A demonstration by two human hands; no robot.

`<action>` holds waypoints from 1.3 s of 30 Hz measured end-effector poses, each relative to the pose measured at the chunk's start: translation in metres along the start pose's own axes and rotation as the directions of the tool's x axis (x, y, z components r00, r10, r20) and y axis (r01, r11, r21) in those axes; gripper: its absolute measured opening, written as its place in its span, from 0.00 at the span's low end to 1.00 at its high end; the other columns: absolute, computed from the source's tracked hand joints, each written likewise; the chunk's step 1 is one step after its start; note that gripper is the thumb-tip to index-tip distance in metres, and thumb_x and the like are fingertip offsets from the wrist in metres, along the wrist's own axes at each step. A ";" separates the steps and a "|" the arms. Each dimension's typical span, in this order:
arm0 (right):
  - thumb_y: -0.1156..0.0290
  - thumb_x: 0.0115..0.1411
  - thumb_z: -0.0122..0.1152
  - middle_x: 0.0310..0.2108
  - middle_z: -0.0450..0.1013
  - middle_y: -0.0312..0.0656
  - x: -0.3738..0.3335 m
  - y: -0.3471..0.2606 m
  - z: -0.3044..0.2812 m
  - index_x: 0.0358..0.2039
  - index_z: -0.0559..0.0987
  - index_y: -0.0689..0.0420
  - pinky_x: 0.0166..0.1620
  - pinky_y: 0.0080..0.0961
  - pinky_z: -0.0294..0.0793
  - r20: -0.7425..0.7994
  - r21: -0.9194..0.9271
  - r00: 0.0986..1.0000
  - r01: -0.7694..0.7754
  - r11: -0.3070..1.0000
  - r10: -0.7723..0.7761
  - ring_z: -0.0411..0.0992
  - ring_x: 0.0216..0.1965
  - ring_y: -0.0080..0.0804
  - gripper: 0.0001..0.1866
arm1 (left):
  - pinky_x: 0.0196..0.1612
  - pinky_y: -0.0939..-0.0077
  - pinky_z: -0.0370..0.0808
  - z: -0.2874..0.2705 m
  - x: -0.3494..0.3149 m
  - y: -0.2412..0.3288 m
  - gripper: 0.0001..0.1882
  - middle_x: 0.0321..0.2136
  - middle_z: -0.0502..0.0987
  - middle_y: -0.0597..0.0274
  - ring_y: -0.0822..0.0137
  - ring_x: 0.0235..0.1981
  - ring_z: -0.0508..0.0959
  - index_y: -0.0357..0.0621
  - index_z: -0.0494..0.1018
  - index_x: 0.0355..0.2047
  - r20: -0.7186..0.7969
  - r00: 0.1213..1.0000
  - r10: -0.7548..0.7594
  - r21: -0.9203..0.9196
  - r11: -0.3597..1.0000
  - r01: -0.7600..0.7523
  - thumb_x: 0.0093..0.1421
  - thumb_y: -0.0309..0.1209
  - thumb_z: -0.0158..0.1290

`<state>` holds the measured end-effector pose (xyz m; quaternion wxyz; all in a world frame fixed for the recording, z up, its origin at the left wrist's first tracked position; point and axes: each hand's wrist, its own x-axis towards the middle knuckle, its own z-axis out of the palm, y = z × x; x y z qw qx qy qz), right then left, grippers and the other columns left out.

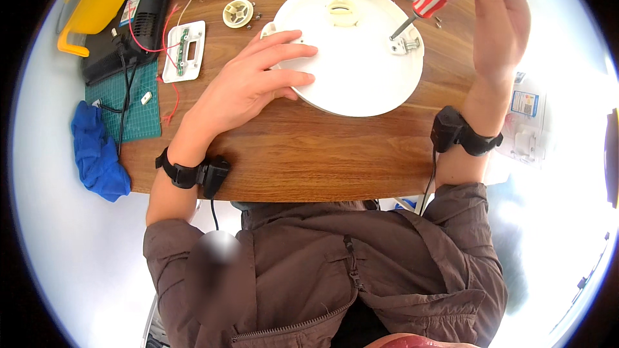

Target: The person disassembles a white cylindrical appliance using a screwdriver, removing the top cover, internal metal components, and a circular plastic ring. They then disassemble a white circular lid, removing screws and detaching a plastic bracket.

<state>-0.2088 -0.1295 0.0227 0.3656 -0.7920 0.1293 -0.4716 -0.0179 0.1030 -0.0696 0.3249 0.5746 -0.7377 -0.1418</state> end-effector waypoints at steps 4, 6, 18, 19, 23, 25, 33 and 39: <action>0.73 0.66 0.60 0.48 0.77 0.45 0.007 0.013 -0.018 0.55 0.73 0.64 0.53 0.26 0.75 0.061 0.126 0.997 -0.049 0.991 0.042 0.75 0.49 0.30 0.18 | 0.70 0.52 0.67 0.000 0.001 0.001 0.22 0.60 0.78 0.63 0.52 0.68 0.69 0.52 0.82 0.46 0.001 1.000 -0.001 -0.018 1.000 0.001 0.50 0.19 0.64; 0.73 0.66 0.61 0.49 0.76 0.44 0.008 0.016 -0.019 0.54 0.73 0.63 0.53 0.25 0.75 0.077 0.269 0.997 -0.048 0.962 0.029 0.75 0.49 0.29 0.18 | 0.70 0.51 0.67 0.000 0.001 0.001 0.22 0.60 0.78 0.63 0.52 0.68 0.68 0.52 0.83 0.46 0.001 1.000 0.000 -0.022 1.000 0.000 0.50 0.20 0.64; 0.63 0.71 0.58 0.49 0.76 0.45 0.006 0.002 -0.015 0.57 0.71 0.64 0.56 0.26 0.73 0.118 0.316 0.993 -0.037 0.948 -0.001 0.74 0.51 0.29 0.21 | 0.72 0.50 0.64 0.000 -0.001 -0.001 0.23 0.60 0.77 0.64 0.52 0.69 0.68 0.54 0.82 0.48 -0.002 1.000 0.000 -0.029 1.000 0.000 0.51 0.21 0.64; 0.62 0.71 0.59 0.49 0.76 0.44 0.006 -0.003 -0.007 0.57 0.72 0.64 0.56 0.26 0.72 0.080 0.271 0.996 -0.061 0.961 0.041 0.73 0.51 0.28 0.22 | 0.72 0.50 0.64 0.000 -0.002 -0.001 0.23 0.60 0.77 0.64 0.52 0.69 0.68 0.54 0.82 0.48 -0.003 1.000 -0.003 -0.027 1.000 0.002 0.51 0.20 0.64; 0.63 0.71 0.60 0.48 0.75 0.43 0.010 0.021 -0.007 0.58 0.72 0.64 0.57 0.26 0.70 0.027 0.157 0.999 0.028 0.987 -0.033 0.73 0.49 0.28 0.22 | 0.72 0.50 0.64 0.000 0.000 0.000 0.23 0.60 0.77 0.63 0.52 0.69 0.68 0.53 0.82 0.47 -0.004 1.000 0.000 -0.047 0.999 0.000 0.50 0.20 0.64; 0.69 0.72 0.55 0.46 0.77 0.43 0.003 0.013 -0.001 0.57 0.73 0.64 0.56 0.27 0.71 -0.053 0.095 0.999 -0.003 0.995 0.009 0.74 0.48 0.29 0.18 | 0.72 0.50 0.65 0.000 0.000 0.000 0.23 0.61 0.77 0.63 0.52 0.69 0.68 0.53 0.82 0.47 -0.001 1.000 0.006 -0.033 0.999 -0.006 0.50 0.19 0.64; 0.74 0.68 0.61 0.46 0.78 0.44 0.002 0.000 -0.006 0.57 0.75 0.65 0.50 0.21 0.75 -0.076 0.077 0.993 -0.081 0.994 0.087 0.76 0.47 0.27 0.19 | 0.71 0.50 0.65 0.000 0.002 -0.001 0.23 0.61 0.77 0.63 0.52 0.69 0.68 0.54 0.82 0.48 0.002 1.000 0.012 -0.021 1.000 -0.012 0.50 0.20 0.64; 0.70 0.69 0.58 0.47 0.78 0.46 0.003 -0.008 0.007 0.58 0.75 0.66 0.52 0.22 0.74 -0.104 0.050 0.983 -0.149 0.988 0.154 0.75 0.48 0.28 0.20 | 0.72 0.50 0.65 -0.001 0.000 0.001 0.22 0.61 0.77 0.64 0.52 0.69 0.68 0.54 0.82 0.47 0.003 1.000 -0.002 -0.012 1.000 0.002 0.51 0.21 0.63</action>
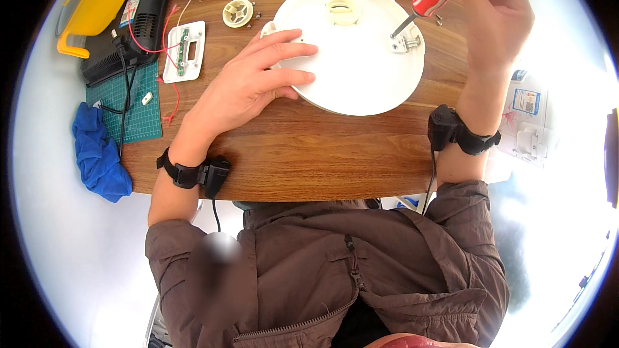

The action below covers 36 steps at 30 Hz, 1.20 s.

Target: The person disassembles a white cylindrical appliance using a screwdriver, removing the top cover, internal metal components, and a circular plastic ring. They then disassemble a white circular lid, removing screws and detaching a plastic bracket.

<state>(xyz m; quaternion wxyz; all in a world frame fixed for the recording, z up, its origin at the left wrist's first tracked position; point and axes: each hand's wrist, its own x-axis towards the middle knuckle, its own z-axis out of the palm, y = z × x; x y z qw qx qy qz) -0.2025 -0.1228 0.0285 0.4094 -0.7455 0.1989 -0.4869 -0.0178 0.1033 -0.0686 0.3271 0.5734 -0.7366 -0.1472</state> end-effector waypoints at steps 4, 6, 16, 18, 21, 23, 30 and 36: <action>0.74 0.67 0.61 0.47 0.77 0.43 0.004 -0.013 -0.022 0.59 0.74 0.65 0.51 0.20 0.74 0.144 0.110 0.988 -0.077 0.991 0.060 0.74 0.47 0.24 0.21 | 0.72 0.49 0.64 -0.001 0.001 0.001 0.22 0.61 0.77 0.64 0.52 0.69 0.68 0.54 0.82 0.47 0.001 1.000 0.004 0.009 1.000 -0.004 0.51 0.21 0.63; 0.75 0.67 0.60 0.47 0.77 0.43 0.003 -0.020 -0.014 0.59 0.74 0.65 0.52 0.20 0.74 0.064 -0.069 0.985 -0.156 0.985 0.160 0.75 0.47 0.25 0.21 | 0.72 0.49 0.64 -0.001 0.001 0.001 0.22 0.61 0.77 0.63 0.52 0.69 0.68 0.54 0.82 0.47 0.003 1.000 0.001 0.014 1.000 -0.001 0.51 0.20 0.63; 0.79 0.63 0.63 0.45 0.76 0.39 0.011 0.008 -0.030 0.63 0.68 0.63 0.48 0.19 0.74 0.237 0.192 0.966 -0.147 0.970 0.099 0.73 0.46 0.23 0.28 | 0.72 0.47 0.63 0.000 0.001 0.001 0.22 0.61 0.77 0.63 0.52 0.69 0.67 0.54 0.82 0.47 0.002 1.000 -0.009 -0.016 1.000 0.009 0.51 0.21 0.64; 0.79 0.64 0.59 0.45 0.77 0.42 0.006 0.010 -0.022 0.63 0.69 0.63 0.48 0.21 0.76 0.220 0.016 0.975 -0.012 1.000 0.008 0.75 0.48 0.27 0.26 | 0.72 0.47 0.63 0.000 0.001 0.001 0.22 0.61 0.77 0.63 0.52 0.69 0.67 0.54 0.82 0.47 0.001 1.000 -0.002 -0.014 1.000 0.002 0.51 0.21 0.64; 0.77 0.64 0.57 0.45 0.77 0.43 0.006 0.001 -0.025 0.62 0.69 0.62 0.48 0.22 0.77 0.243 -0.040 0.970 0.020 0.999 -0.010 0.76 0.49 0.29 0.25 | 0.72 0.48 0.63 0.000 0.001 0.001 0.22 0.61 0.77 0.63 0.52 0.69 0.67 0.54 0.82 0.47 0.003 1.000 -0.001 -0.012 1.000 0.001 0.51 0.22 0.64; 0.75 0.64 0.61 0.45 0.76 0.41 0.004 -0.020 -0.020 0.61 0.70 0.62 0.48 0.21 0.77 0.213 0.149 0.968 -0.169 0.974 0.135 0.75 0.48 0.28 0.25 | 0.72 0.48 0.63 0.000 0.000 0.001 0.21 0.61 0.77 0.63 0.52 0.69 0.67 0.53 0.82 0.47 0.003 1.000 -0.008 -0.022 1.000 0.008 0.52 0.22 0.63; 0.75 0.66 0.54 0.47 0.77 0.46 0.011 -0.005 -0.030 0.62 0.70 0.64 0.50 0.24 0.77 0.228 0.259 0.964 -0.192 0.947 0.134 0.76 0.48 0.31 0.23 | 0.73 0.48 0.62 0.000 0.000 0.002 0.21 0.61 0.77 0.64 0.53 0.69 0.67 0.54 0.83 0.47 0.006 1.000 -0.016 -0.019 1.000 0.016 0.52 0.22 0.63; 0.74 0.67 0.59 0.47 0.77 0.43 0.003 -0.001 -0.021 0.60 0.71 0.65 0.51 0.22 0.76 0.178 0.222 0.981 0.037 0.974 -0.078 0.75 0.48 0.28 0.22 | 0.73 0.48 0.62 0.000 0.000 0.002 0.21 0.61 0.77 0.65 0.53 0.70 0.67 0.54 0.83 0.47 0.008 1.000 -0.025 -0.018 1.000 0.025 0.52 0.23 0.63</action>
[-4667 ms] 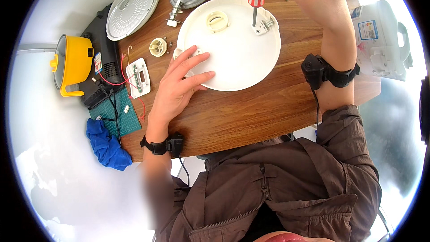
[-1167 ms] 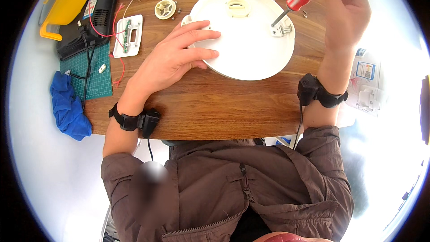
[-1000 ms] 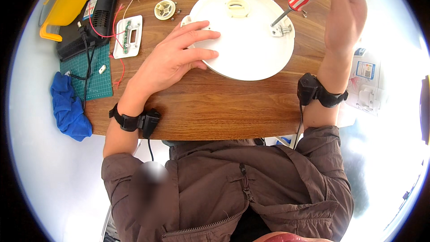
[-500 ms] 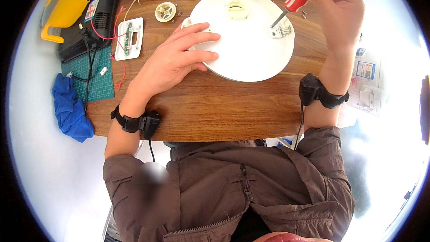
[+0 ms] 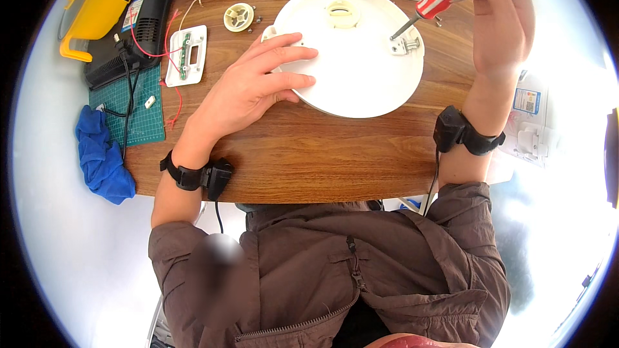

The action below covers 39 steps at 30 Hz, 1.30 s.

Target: The person disassembles a white cylindrical appliance using a screwdriver, removing the top cover, internal metal components, and a circular plastic ring. They then disassemble a white circular lid, removing screws and detaching a plastic bracket.

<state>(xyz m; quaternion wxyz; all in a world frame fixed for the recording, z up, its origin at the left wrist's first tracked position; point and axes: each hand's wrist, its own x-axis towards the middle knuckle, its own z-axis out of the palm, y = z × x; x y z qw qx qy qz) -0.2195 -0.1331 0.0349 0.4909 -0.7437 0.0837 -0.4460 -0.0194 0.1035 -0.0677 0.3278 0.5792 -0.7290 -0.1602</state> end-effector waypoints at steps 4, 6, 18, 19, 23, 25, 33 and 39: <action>0.76 0.66 0.58 0.48 0.77 0.45 0.007 0.015 -0.015 0.63 0.69 0.64 0.51 0.25 0.76 -0.010 0.065 0.994 -0.107 0.992 0.108 0.75 0.49 0.30 0.25 | 0.73 0.49 0.63 -0.001 0.000 0.000 0.21 0.61 0.77 0.65 0.53 0.70 0.67 0.55 0.83 0.47 0.002 1.000 0.007 0.014 1.000 -0.007 0.52 0.23 0.63; 0.73 0.67 0.56 0.48 0.77 0.46 0.006 0.018 -0.017 0.63 0.68 0.64 0.52 0.26 0.77 0.044 0.028 0.997 -0.064 0.998 0.063 0.75 0.50 0.31 0.25 | 0.73 0.49 0.63 -0.001 0.001 0.000 0.21 0.61 0.77 0.65 0.53 0.69 0.67 0.55 0.83 0.47 0.006 1.000 0.010 0.022 1.000 -0.011 0.52 0.23 0.63; 0.69 0.66 0.62 0.49 0.76 0.49 0.006 0.056 -0.033 0.67 0.64 0.63 0.53 0.26 0.76 0.039 0.266 0.999 -0.035 0.963 0.026 0.74 0.51 0.30 0.31 | 0.73 0.49 0.63 -0.001 0.002 0.000 0.21 0.61 0.76 0.64 0.53 0.69 0.67 0.55 0.82 0.47 0.008 1.000 0.028 0.029 0.999 -0.028 0.52 0.22 0.63; 0.67 0.67 0.63 0.49 0.76 0.49 0.006 0.058 -0.032 0.67 0.64 0.63 0.53 0.27 0.76 0.031 0.280 0.999 -0.020 0.960 0.012 0.74 0.51 0.30 0.32 | 0.73 0.49 0.63 0.000 0.002 -0.001 0.21 0.61 0.76 0.64 0.53 0.69 0.68 0.55 0.82 0.47 0.007 1.000 0.029 0.027 0.999 -0.029 0.52 0.22 0.63; 0.67 0.66 0.64 0.49 0.76 0.47 -0.003 -0.002 0.000 0.68 0.63 0.62 0.53 0.27 0.75 0.043 0.079 0.996 -0.082 0.993 0.079 0.74 0.51 0.30 0.33 | 0.73 0.49 0.63 -0.001 0.000 0.000 0.22 0.61 0.76 0.64 0.53 0.69 0.68 0.54 0.82 0.47 0.006 1.000 0.021 0.041 0.999 -0.022 0.51 0.22 0.64; 0.69 0.66 0.64 0.48 0.76 0.46 -0.003 -0.003 0.001 0.68 0.64 0.61 0.53 0.26 0.75 0.034 0.136 0.995 -0.101 0.986 0.097 0.74 0.50 0.29 0.32 | 0.73 0.49 0.63 -0.001 0.001 -0.001 0.22 0.61 0.76 0.64 0.52 0.69 0.68 0.54 0.82 0.47 0.007 1.000 0.025 0.041 0.999 -0.026 0.51 0.22 0.64; 0.81 0.62 0.62 0.48 0.75 0.41 0.001 0.008 -0.004 0.63 0.69 0.62 0.53 0.23 0.74 0.016 -0.179 0.993 -0.114 0.977 0.119 0.73 0.49 0.23 0.28 | 0.72 0.49 0.64 -0.001 0.001 -0.001 0.22 0.61 0.77 0.63 0.52 0.69 0.68 0.53 0.82 0.47 0.010 0.999 0.034 0.050 0.998 -0.035 0.51 0.21 0.64; 0.79 0.64 0.58 0.48 0.75 0.45 -0.003 0.006 -0.003 0.64 0.69 0.64 0.54 0.28 0.76 -0.017 0.052 0.997 -0.076 0.996 0.076 0.76 0.50 0.31 0.26 | 0.72 0.49 0.64 -0.002 0.001 0.000 0.23 0.61 0.77 0.64 0.52 0.69 0.68 0.54 0.82 0.48 0.014 0.999 0.031 0.057 0.998 -0.032 0.51 0.21 0.64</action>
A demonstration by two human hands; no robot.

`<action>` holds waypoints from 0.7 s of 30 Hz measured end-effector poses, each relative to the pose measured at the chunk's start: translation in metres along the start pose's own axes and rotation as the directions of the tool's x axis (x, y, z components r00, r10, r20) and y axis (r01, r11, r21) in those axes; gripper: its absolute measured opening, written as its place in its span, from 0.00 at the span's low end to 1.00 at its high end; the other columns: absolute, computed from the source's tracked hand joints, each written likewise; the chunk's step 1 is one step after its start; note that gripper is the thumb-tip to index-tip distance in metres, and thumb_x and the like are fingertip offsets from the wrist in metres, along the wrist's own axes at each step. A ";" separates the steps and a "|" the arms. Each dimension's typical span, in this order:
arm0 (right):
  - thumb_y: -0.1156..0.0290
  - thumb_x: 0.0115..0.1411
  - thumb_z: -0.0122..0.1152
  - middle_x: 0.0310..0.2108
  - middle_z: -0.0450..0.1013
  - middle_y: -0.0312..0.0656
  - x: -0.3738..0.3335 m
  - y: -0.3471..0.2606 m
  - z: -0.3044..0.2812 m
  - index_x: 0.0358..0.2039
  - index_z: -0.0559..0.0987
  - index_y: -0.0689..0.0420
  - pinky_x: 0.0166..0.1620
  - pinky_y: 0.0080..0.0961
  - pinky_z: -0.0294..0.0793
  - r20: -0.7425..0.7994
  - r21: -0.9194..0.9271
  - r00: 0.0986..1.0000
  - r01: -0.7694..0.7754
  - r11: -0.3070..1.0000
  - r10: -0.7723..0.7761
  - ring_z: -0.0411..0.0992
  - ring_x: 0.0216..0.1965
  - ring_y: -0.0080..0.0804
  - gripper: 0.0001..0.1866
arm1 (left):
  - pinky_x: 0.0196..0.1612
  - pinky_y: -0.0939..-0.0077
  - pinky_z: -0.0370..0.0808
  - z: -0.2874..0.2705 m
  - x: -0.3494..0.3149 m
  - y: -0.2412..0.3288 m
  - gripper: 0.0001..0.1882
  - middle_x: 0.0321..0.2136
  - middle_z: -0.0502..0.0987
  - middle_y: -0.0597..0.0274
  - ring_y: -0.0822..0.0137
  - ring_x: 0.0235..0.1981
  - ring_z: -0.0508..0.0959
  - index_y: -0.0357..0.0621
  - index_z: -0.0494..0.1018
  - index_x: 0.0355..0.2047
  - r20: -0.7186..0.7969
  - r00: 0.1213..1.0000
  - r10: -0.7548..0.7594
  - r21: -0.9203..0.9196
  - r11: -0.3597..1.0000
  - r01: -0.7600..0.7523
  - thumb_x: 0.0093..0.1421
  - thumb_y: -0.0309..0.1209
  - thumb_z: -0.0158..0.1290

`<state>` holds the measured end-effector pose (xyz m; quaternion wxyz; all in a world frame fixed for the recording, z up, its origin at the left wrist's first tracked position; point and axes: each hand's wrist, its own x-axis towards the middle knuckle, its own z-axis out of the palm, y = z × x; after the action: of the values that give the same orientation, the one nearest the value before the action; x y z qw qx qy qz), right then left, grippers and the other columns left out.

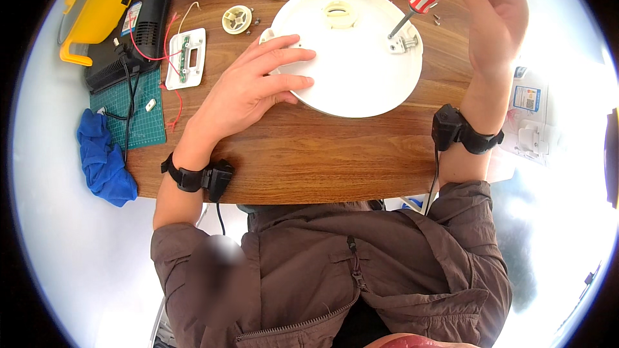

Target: The person disassembles a white cylindrical appliance using a screwdriver, removing the top cover, internal metal components, and a circular plastic ring. They then disassemble a white circular lid, removing screws and detaching a plastic bracket.

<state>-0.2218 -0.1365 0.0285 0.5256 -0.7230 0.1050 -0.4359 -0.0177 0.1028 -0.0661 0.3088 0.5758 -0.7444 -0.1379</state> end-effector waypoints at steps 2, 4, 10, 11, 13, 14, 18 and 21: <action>0.77 0.65 0.58 0.49 0.76 0.47 0.002 0.003 -0.004 0.64 0.69 0.65 0.55 0.29 0.77 0.021 -0.018 1.000 0.015 1.000 -0.015 0.76 0.51 0.34 0.27 | 0.72 0.49 0.64 0.000 0.000 0.000 0.23 0.61 0.77 0.64 0.52 0.69 0.68 0.55 0.82 0.48 0.001 1.000 0.000 0.000 1.000 0.000 0.51 0.21 0.64; 0.75 0.65 0.58 0.49 0.76 0.48 0.003 0.004 -0.008 0.64 0.68 0.65 0.55 0.30 0.77 0.058 -0.011 0.998 0.028 1.000 -0.027 0.76 0.52 0.36 0.27 | 0.72 0.48 0.64 0.000 0.000 0.000 0.23 0.61 0.77 0.64 0.52 0.69 0.68 0.54 0.82 0.48 0.001 1.000 0.002 0.000 1.000 -0.002 0.51 0.21 0.64; 0.72 0.67 0.58 0.51 0.75 0.48 0.002 0.000 -0.008 0.65 0.68 0.66 0.54 0.30 0.78 0.104 -0.025 0.994 0.044 0.999 -0.041 0.76 0.53 0.37 0.27 | 0.72 0.46 0.63 0.000 0.000 0.000 0.22 0.61 0.77 0.63 0.52 0.68 0.69 0.54 0.82 0.48 0.000 1.000 0.004 0.011 1.000 -0.004 0.51 0.22 0.64; 0.71 0.67 0.58 0.51 0.75 0.48 0.004 0.001 -0.011 0.65 0.68 0.66 0.54 0.29 0.78 0.126 0.004 0.990 0.056 0.998 -0.056 0.77 0.53 0.36 0.27 | 0.72 0.46 0.63 0.000 0.000 0.000 0.22 0.61 0.77 0.63 0.52 0.68 0.69 0.54 0.82 0.48 -0.001 1.000 0.007 0.012 1.000 -0.007 0.51 0.22 0.64; 0.71 0.67 0.58 0.51 0.75 0.48 0.004 0.000 -0.013 0.65 0.68 0.66 0.53 0.29 0.79 0.130 0.041 0.989 0.064 0.997 -0.069 0.77 0.53 0.36 0.28 | 0.72 0.46 0.62 0.000 0.001 0.000 0.22 0.61 0.77 0.63 0.52 0.69 0.68 0.54 0.82 0.48 -0.001 1.000 0.007 0.011 1.000 -0.007 0.51 0.23 0.64; 0.71 0.67 0.58 0.51 0.75 0.48 0.004 0.000 -0.012 0.66 0.68 0.66 0.53 0.28 0.79 0.115 0.051 0.991 0.060 0.997 -0.065 0.77 0.53 0.36 0.28 | 0.72 0.46 0.62 0.000 0.001 0.000 0.22 0.61 0.77 0.63 0.52 0.69 0.68 0.54 0.82 0.48 -0.001 1.000 0.005 0.013 1.000 -0.005 0.51 0.23 0.64; 0.73 0.67 0.57 0.52 0.75 0.50 0.000 -0.006 0.002 0.67 0.65 0.67 0.52 0.30 0.81 0.022 0.099 0.994 0.104 0.990 -0.107 0.77 0.53 0.38 0.29 | 0.72 0.43 0.60 -0.001 0.001 0.002 0.22 0.62 0.75 0.64 0.54 0.69 0.68 0.55 0.82 0.48 -0.001 1.000 -0.003 0.044 0.999 0.003 0.51 0.26 0.66; 0.74 0.67 0.57 0.52 0.75 0.53 -0.002 -0.013 0.009 0.68 0.63 0.68 0.54 0.33 0.81 -0.055 0.107 0.991 0.128 0.986 -0.123 0.77 0.53 0.40 0.30 | 0.72 0.43 0.59 0.000 0.002 0.004 0.23 0.61 0.75 0.66 0.56 0.68 0.68 0.55 0.81 0.49 -0.034 0.999 0.001 0.115 0.993 0.003 0.51 0.30 0.68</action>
<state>-0.2202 -0.1241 0.0377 0.5336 -0.6873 0.0477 -0.4904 -0.0216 0.1025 -0.0633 0.2876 0.5951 -0.7455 -0.0854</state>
